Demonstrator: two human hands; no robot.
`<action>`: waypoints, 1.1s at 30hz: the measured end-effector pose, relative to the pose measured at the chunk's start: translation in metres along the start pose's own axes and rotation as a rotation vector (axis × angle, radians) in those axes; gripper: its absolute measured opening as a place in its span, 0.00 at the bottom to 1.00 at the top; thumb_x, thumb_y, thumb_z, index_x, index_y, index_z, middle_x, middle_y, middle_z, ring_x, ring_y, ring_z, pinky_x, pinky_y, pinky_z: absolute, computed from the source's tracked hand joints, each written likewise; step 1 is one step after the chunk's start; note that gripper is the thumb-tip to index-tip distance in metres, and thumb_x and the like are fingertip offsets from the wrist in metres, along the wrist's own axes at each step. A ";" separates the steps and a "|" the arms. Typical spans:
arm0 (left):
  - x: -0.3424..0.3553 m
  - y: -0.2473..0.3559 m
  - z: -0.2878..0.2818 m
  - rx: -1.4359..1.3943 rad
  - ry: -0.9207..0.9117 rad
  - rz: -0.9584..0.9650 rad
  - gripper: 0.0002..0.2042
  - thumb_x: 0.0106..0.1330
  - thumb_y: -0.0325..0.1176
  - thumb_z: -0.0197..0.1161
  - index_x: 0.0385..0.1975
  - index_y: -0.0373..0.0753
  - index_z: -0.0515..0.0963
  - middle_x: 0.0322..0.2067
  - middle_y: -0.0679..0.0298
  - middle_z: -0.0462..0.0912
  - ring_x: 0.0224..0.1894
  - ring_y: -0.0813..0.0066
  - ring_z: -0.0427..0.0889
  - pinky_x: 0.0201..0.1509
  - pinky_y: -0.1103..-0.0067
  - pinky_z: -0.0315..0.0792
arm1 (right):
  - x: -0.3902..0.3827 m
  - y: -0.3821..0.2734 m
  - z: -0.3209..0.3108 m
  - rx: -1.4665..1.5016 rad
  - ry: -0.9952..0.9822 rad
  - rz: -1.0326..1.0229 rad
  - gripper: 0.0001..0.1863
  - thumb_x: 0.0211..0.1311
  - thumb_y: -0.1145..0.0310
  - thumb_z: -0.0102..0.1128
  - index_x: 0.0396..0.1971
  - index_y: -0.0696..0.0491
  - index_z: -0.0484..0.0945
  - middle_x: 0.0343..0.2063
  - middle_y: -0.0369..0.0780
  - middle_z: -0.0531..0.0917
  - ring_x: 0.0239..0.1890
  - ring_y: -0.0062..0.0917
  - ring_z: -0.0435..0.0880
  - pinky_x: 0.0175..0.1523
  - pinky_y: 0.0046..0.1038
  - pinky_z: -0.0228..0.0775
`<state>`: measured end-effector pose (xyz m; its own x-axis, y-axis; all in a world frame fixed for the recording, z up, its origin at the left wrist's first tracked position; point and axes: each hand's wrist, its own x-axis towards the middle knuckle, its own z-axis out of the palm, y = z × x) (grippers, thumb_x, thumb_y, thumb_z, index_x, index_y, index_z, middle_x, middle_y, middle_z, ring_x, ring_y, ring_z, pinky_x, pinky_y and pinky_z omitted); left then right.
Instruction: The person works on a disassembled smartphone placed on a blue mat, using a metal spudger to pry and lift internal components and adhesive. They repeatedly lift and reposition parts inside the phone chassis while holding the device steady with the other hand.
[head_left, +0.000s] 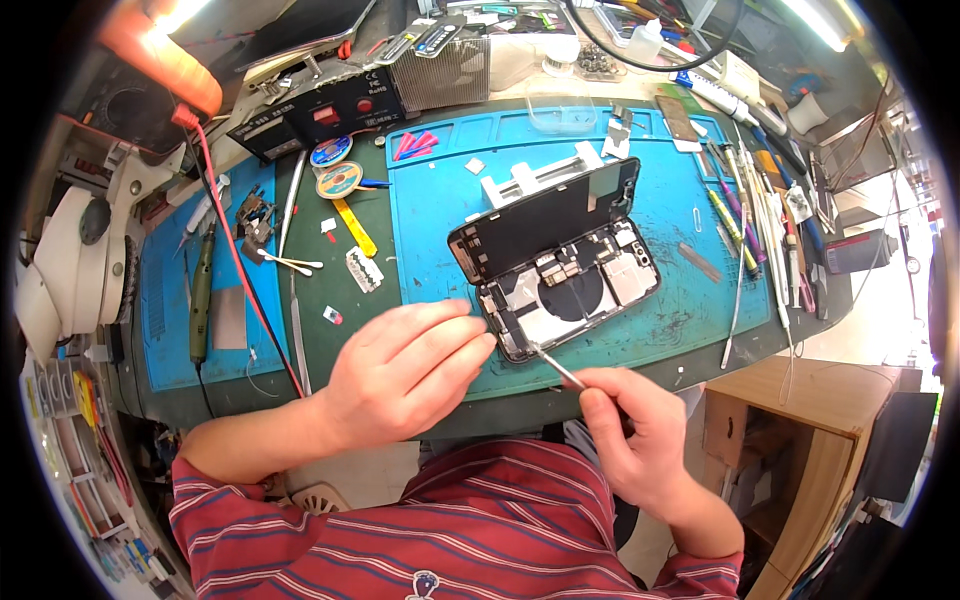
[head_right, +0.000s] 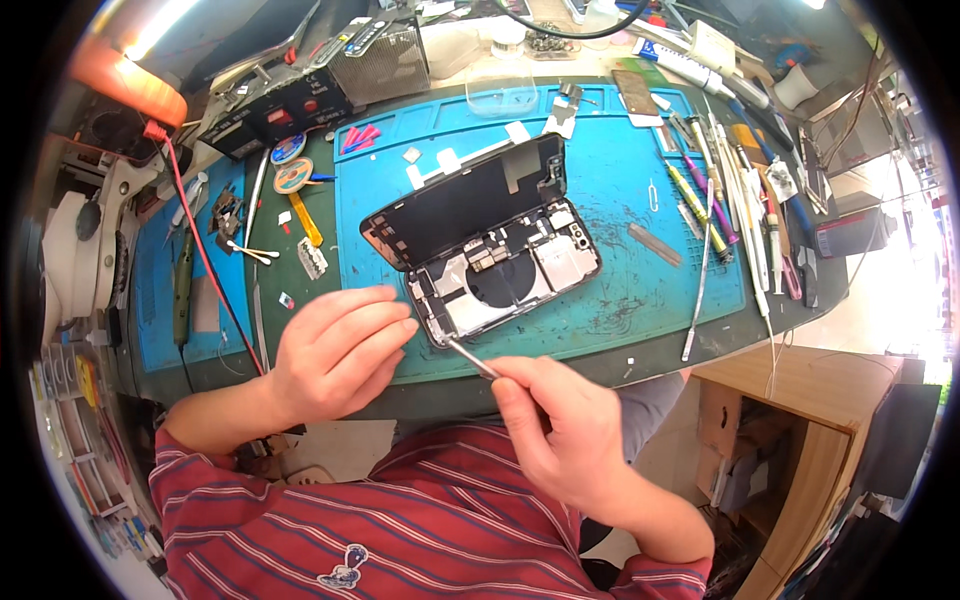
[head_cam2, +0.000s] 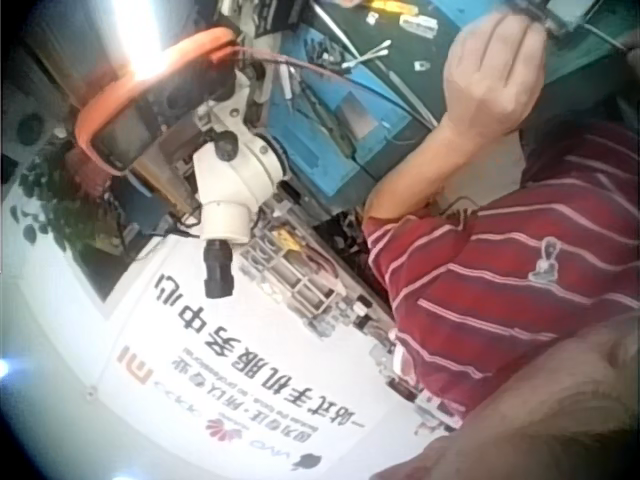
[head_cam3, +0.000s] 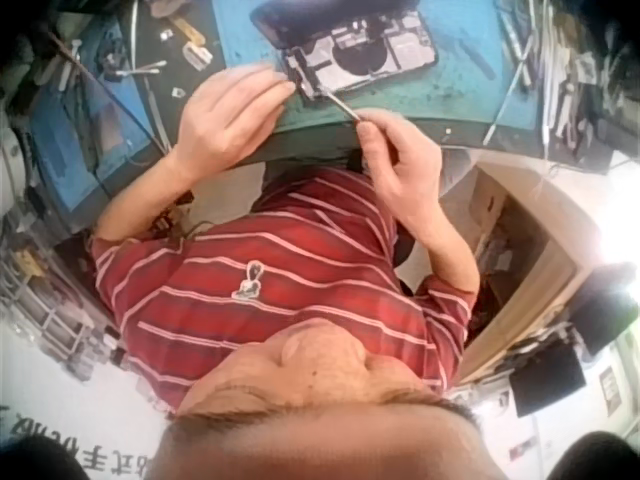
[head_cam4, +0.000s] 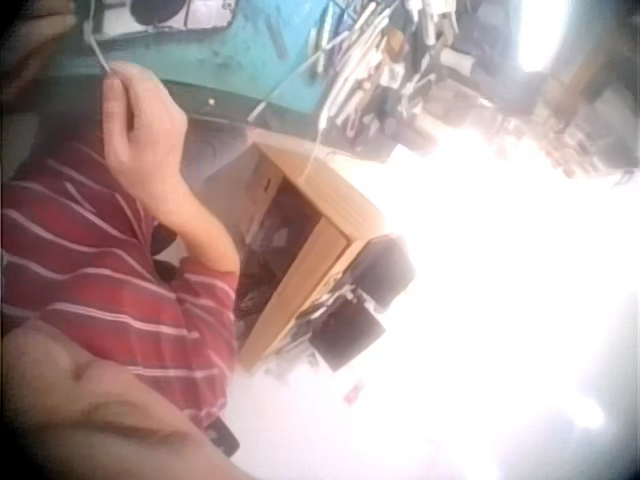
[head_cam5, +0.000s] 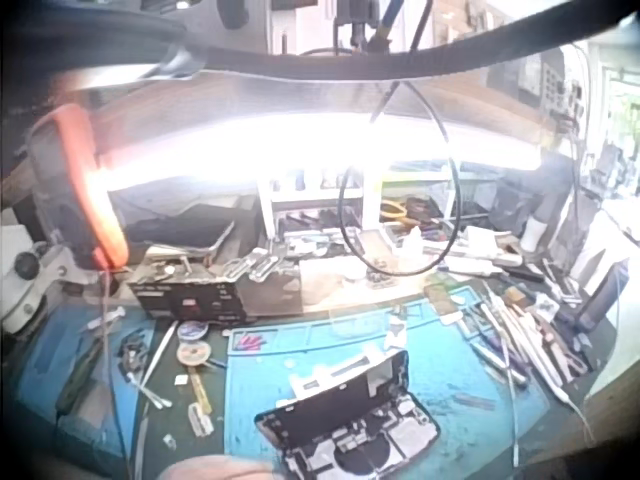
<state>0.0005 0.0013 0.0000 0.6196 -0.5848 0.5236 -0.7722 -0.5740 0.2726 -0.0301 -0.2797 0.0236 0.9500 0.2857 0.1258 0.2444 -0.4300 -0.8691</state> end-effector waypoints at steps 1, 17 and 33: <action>-0.001 0.001 -0.007 0.017 0.010 0.029 0.22 0.55 0.19 0.75 0.52 0.32 0.87 0.54 0.53 0.89 0.50 0.51 0.89 0.53 0.65 0.84 | -0.007 -0.006 0.003 0.183 -0.027 0.121 0.08 0.80 0.73 0.67 0.52 0.57 0.87 0.24 0.32 0.80 0.24 0.16 0.75 0.29 0.25 0.68; 0.018 0.156 0.080 -1.649 0.173 -0.782 0.16 0.91 0.32 0.49 0.54 0.31 0.84 0.56 0.55 0.90 0.54 0.77 0.86 0.63 0.77 0.81 | -0.111 0.018 0.038 1.197 0.093 0.305 0.12 0.91 0.66 0.51 0.59 0.57 0.77 0.27 0.30 0.74 0.26 0.14 0.67 0.32 0.20 0.58; 0.052 0.217 0.132 -1.621 0.134 -0.869 0.16 0.90 0.34 0.49 0.51 0.31 0.82 0.24 0.71 0.71 0.32 0.73 0.85 0.41 0.75 0.81 | -0.171 0.053 0.048 0.292 0.556 0.098 0.14 0.90 0.69 0.47 0.55 0.62 0.80 0.42 0.40 0.89 0.44 0.22 0.89 0.50 0.24 0.80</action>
<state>-0.1163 -0.2297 -0.0203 0.9181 -0.3701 -0.1415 0.3084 0.4433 0.8417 -0.1887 -0.3100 -0.0665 0.9435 -0.2641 0.1999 0.1622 -0.1580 -0.9740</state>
